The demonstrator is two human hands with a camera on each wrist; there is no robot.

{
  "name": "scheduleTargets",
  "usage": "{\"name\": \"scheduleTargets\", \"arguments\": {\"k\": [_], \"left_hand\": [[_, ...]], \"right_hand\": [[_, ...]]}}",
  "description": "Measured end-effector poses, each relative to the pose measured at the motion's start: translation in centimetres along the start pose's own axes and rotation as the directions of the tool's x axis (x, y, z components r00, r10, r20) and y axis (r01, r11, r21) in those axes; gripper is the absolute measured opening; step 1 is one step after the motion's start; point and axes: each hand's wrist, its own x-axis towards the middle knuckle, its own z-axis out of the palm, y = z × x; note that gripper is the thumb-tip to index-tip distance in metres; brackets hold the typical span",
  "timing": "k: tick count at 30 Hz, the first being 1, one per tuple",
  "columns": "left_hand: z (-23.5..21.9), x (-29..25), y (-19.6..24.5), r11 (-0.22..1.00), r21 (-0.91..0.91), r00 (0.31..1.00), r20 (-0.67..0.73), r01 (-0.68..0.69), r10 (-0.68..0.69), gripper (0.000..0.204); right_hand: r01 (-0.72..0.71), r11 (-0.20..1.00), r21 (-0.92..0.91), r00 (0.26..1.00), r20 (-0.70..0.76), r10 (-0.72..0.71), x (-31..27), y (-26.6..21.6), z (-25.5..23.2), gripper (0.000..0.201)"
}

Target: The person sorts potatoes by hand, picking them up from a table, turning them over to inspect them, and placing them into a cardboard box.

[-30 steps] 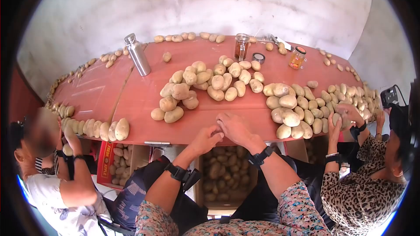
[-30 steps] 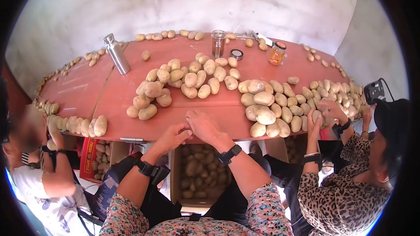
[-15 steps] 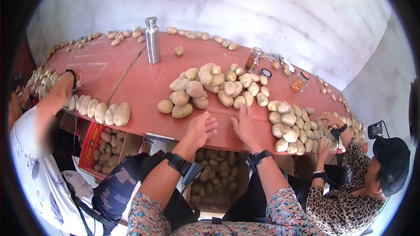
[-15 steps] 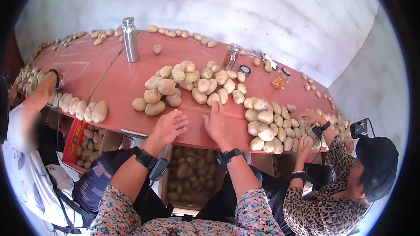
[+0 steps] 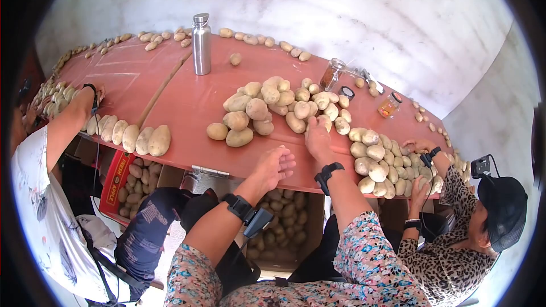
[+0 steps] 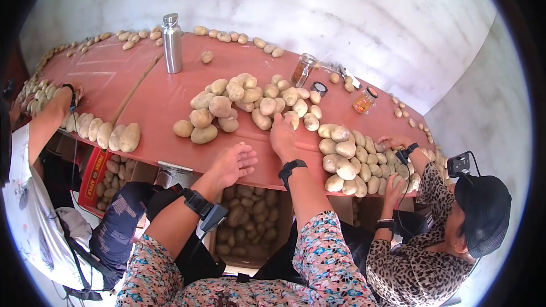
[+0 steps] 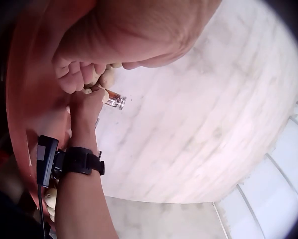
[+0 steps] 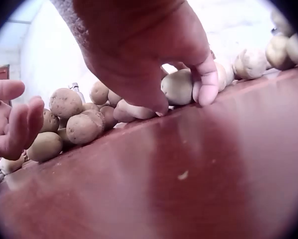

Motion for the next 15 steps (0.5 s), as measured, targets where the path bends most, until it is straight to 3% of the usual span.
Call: {"name": "scheduleTargets", "arguments": {"k": [4,5,6,7,9,10,11,12,13,14,15], "left_hand": [[0.5,0.5,-0.5,1.0,-0.008,1.0,-0.007,0.025,-0.025,0.038],[0.8,0.5,-0.7,1.0,-0.006,0.999,-0.029,0.021,-0.021,0.039],[1.1,0.3,-1.0,1.0,-0.007,0.998,-0.054,0.022,-0.022,0.04],[1.6,0.0,-1.1,0.999,-0.019,0.998,-0.063,0.026,-0.028,0.04],[2.3,0.0,-0.9,0.997,-0.073,0.993,-0.109,0.027,-0.035,0.039],[2.1,0.3,-0.9,0.996,-0.078,0.992,-0.119,0.037,-0.047,0.039],[1.8,0.8,-0.8,0.997,-0.068,0.999,-0.009,0.043,-0.044,0.038],[1.5,0.9,-0.9,0.997,-0.055,0.994,0.103,0.046,-0.04,0.037],[1.3,1.0,-1.3,0.997,-0.055,0.995,0.094,0.05,-0.045,0.037],[1.4,1.2,-1.5,0.998,-0.067,0.998,0.066,0.012,-0.008,0.036],[1.6,1.3,-1.7,0.997,-0.077,0.999,0.041,-0.028,0.031,0.035]], "right_hand": [[-0.059,0.997,0.05,0.998,-0.019,0.06,-0.9,0.4,-1.1,0.035],[-0.278,0.84,0.465,0.958,0.195,0.209,-1.1,0.8,-1.8,0.033],[-0.506,0.481,0.716,0.861,0.449,0.237,-1.5,0.8,-2.5,0.032],[-0.513,0.485,0.708,0.856,0.461,0.233,-2.4,0.8,-3.0,0.032],[-0.489,0.204,0.848,0.853,0.514,-0.094,-4.3,0.9,-3.7,0.037],[-0.491,0.231,0.84,0.839,0.527,-0.133,-4.8,0.4,-3.8,0.037],[-0.505,0.225,0.833,0.831,0.539,-0.134,-5.4,0.0,-4.0,0.037],[-0.412,0.333,0.848,0.853,0.487,-0.187,-5.9,-0.6,-4.4,0.035],[-0.303,0.43,0.85,0.866,0.434,-0.248,-6.1,-1.1,-4.4,0.034],[-0.308,0.426,0.851,0.863,0.438,-0.25,-6.3,-1.3,-4.2,0.034],[-0.206,0.487,0.849,0.904,0.356,-0.237,-6.5,-1.5,-3.9,0.032]]}}
